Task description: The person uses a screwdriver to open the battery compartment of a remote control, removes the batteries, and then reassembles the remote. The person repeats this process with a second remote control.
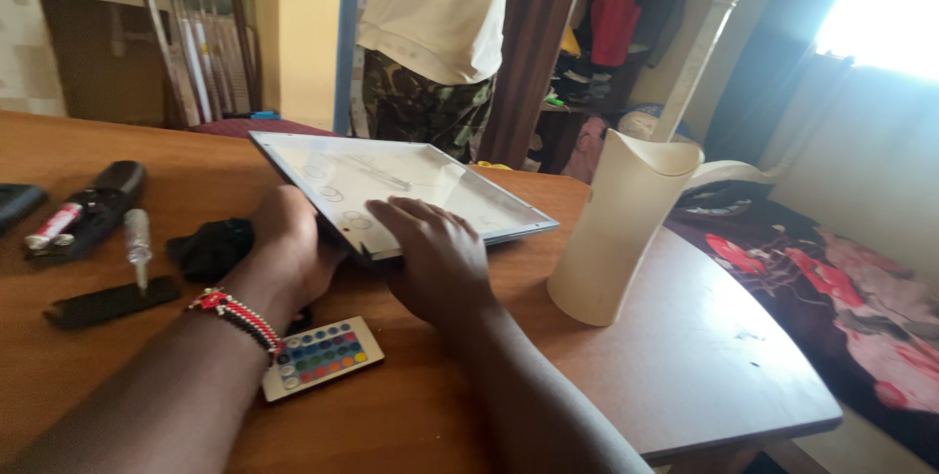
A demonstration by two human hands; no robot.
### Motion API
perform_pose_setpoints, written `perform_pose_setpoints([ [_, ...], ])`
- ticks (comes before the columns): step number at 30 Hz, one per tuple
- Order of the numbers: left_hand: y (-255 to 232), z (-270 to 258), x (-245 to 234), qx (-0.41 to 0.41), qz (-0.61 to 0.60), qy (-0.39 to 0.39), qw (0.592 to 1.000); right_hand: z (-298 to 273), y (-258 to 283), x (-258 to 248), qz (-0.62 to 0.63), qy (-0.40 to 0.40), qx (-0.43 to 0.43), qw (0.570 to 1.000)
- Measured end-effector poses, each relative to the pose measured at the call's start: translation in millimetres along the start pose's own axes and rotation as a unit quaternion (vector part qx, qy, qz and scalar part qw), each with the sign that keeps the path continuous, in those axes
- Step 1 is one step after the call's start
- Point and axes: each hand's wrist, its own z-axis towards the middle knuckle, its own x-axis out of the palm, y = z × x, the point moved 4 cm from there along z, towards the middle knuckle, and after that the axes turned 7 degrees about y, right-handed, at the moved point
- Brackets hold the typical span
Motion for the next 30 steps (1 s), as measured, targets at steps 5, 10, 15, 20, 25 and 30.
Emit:
perform_pose_setpoints([
  [5, 12, 16, -9, 0.037, 0.205, 0.063, 0.976, -3, -11, 7, -0.016, 0.013, 0.022, 1.000],
  [10, 30, 27, -20, -0.014, -0.045, -0.052, 0.998, -11, -20, 21, -0.113, 0.035, 0.062, 0.991],
  [15, 27, 24, -20, 0.006, 0.102, -0.101, 0.990, -1, -6, 20, -0.067, 0.057, 0.021, 0.996],
  [20, 7, 0, -9, 0.140, 0.470, -0.106, 0.865, 3, 20, 18, 0.010, 0.053, -0.055, 0.997],
  [25, -7, -7, -1, 0.138, 0.527, -0.106, 0.832, 17, 28, 14, 0.077, 0.144, 0.022, 0.986],
  [30, -21, -9, -5, 0.237, 0.492, -0.069, 0.835, 39, 41, 13, 0.171, 0.112, -0.057, 0.977],
])
